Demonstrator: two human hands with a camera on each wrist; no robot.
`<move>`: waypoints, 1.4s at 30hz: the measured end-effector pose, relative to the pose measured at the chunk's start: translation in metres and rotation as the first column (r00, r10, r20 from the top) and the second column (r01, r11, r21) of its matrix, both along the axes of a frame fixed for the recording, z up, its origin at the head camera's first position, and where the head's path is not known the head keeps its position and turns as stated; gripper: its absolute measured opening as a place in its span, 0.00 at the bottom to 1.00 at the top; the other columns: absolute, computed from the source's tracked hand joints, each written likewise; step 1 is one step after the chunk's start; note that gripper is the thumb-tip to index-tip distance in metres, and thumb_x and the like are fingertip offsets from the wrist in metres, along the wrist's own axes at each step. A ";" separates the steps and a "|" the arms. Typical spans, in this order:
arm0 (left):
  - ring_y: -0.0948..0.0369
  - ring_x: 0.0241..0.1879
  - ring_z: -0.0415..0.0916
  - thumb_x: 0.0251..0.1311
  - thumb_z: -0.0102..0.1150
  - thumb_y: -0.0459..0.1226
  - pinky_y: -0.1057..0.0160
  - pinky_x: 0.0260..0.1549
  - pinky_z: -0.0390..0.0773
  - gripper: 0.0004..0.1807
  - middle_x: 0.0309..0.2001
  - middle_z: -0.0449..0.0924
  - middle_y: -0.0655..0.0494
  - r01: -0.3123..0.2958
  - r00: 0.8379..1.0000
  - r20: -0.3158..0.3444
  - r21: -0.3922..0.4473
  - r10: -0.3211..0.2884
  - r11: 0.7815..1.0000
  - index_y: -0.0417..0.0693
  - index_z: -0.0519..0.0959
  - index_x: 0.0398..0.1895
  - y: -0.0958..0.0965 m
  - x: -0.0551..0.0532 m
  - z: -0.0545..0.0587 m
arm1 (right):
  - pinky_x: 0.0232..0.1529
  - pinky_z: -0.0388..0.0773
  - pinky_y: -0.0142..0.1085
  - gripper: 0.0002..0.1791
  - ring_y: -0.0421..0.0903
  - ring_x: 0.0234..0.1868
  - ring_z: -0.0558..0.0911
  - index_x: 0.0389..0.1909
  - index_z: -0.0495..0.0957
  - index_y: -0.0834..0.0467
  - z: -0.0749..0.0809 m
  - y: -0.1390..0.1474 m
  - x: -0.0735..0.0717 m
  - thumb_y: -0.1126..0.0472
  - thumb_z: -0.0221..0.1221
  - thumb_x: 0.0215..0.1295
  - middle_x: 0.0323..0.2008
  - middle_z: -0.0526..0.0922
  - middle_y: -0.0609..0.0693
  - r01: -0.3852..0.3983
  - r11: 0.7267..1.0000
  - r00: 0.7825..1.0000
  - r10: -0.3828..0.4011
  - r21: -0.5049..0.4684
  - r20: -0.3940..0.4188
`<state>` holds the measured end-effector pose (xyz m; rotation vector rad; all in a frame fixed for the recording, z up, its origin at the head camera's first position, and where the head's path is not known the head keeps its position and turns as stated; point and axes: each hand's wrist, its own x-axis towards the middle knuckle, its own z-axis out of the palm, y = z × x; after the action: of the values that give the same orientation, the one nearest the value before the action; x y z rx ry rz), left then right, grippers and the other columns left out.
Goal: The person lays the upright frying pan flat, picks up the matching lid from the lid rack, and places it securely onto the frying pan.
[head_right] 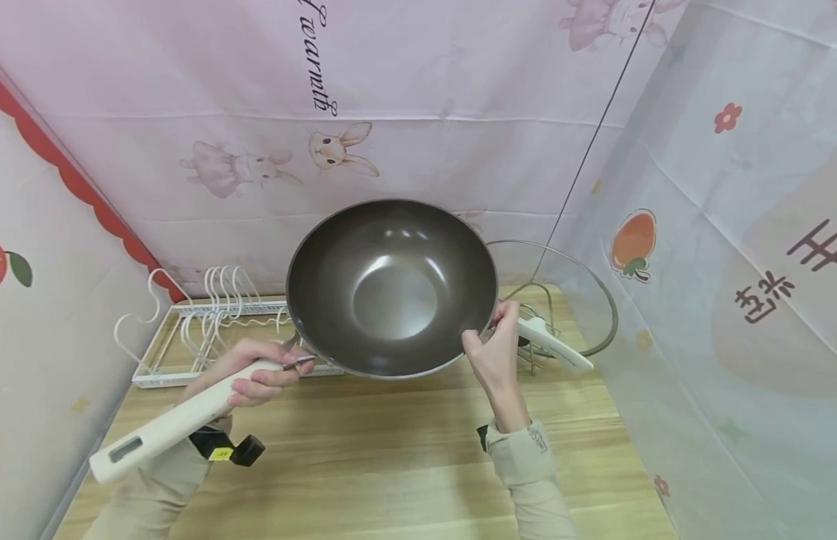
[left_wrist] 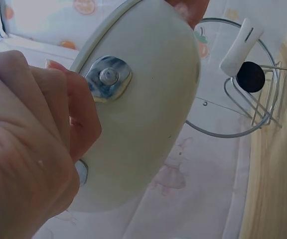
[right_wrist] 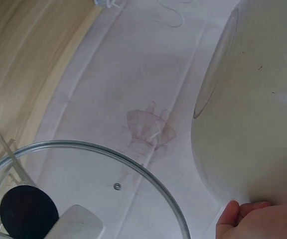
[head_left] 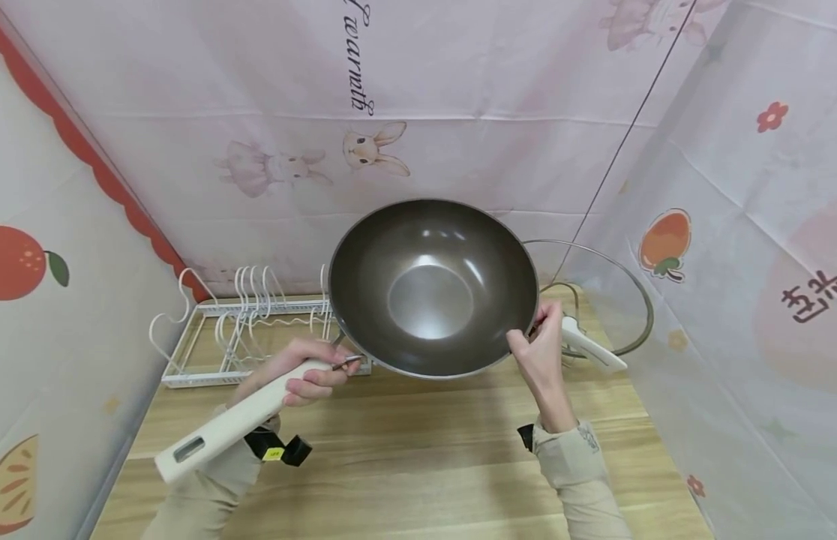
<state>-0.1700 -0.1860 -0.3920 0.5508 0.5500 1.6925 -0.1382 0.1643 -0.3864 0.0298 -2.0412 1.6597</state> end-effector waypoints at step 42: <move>0.73 0.15 0.62 0.69 0.17 0.31 0.78 0.11 0.72 0.23 0.21 0.55 0.62 0.032 0.997 0.075 -0.077 -0.026 0.997 0.42 0.70 0.47 0.010 0.017 -0.067 | 0.32 0.59 0.30 0.19 0.45 0.33 0.64 0.33 0.58 0.70 -0.105 0.023 0.027 0.79 0.54 0.37 0.30 0.63 0.55 0.111 0.992 0.987 -0.117 0.055 0.109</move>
<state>-0.1525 -0.1763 -0.4592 0.4360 0.5492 1.6503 -0.1110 0.1877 -0.4911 -0.1643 -2.1237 1.5736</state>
